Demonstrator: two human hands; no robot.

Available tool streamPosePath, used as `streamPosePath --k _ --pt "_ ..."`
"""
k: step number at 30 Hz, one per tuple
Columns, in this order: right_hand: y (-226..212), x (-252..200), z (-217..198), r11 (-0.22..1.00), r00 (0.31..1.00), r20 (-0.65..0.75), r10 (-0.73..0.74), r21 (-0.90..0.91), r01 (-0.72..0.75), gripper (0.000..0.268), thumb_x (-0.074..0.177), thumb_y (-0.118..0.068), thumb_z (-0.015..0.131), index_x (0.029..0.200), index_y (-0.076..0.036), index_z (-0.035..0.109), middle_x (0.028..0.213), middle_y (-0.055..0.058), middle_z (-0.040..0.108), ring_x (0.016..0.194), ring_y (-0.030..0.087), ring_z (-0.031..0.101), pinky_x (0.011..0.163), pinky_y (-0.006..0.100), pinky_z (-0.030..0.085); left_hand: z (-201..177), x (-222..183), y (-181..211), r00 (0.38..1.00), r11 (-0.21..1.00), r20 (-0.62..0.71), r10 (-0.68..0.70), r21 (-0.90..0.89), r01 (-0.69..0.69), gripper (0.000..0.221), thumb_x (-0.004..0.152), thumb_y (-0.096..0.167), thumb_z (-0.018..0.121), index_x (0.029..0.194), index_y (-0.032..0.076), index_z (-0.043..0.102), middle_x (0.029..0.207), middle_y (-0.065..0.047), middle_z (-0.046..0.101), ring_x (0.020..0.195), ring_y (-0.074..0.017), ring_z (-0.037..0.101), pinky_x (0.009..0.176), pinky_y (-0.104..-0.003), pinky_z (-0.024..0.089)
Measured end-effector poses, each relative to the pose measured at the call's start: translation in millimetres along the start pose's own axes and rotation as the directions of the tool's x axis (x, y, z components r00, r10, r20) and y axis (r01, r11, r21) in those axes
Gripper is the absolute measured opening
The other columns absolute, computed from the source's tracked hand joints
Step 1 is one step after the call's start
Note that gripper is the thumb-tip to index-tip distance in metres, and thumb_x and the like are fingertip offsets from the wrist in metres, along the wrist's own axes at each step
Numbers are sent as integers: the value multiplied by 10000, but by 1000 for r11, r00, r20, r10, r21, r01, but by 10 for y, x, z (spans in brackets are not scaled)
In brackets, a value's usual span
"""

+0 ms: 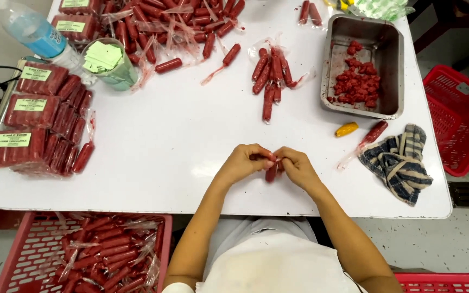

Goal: Manually twisting and tying the ends of small sausages in plastic casings on a production table.

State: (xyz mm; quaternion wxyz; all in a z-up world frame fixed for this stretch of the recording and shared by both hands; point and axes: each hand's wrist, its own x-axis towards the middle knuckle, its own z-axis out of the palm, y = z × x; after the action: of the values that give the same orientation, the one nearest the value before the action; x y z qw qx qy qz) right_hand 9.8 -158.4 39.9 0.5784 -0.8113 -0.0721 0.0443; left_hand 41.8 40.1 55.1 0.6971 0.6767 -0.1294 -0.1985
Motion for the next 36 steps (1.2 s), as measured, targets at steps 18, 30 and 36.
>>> streamPosePath --k 18,30,36 --pt "133 -81 -167 997 997 -17 -75 -17 75 230 986 -293 675 1147 -136 627 1059 34 691 961 136 666 867 284 553 313 38 -705 831 550 80 550 715 -433 234 1028 253 567 941 40 524 849 -118 522 797 -331 534 705 -464 444" --pt "-59 -70 -146 956 990 141 -13 291 -29 155 1079 -168 552 1154 -33 563 874 135 691 762 193 697 725 294 627 506 -147 -103 917 941 -398 36 322 102 152 972 173 628 1059 66 692 1049 -40 743 963 -186 687 879 -326 533" --pt "40 -190 -175 906 949 69 -307 -283 314 203 1067 -150 541 1245 -85 613 1083 87 677 906 279 677 824 376 540 414 -114 -346 941 786 -234 243 616 -50 106 992 152 611 1030 98 693 875 12 743 780 -152 689 777 -300 544"
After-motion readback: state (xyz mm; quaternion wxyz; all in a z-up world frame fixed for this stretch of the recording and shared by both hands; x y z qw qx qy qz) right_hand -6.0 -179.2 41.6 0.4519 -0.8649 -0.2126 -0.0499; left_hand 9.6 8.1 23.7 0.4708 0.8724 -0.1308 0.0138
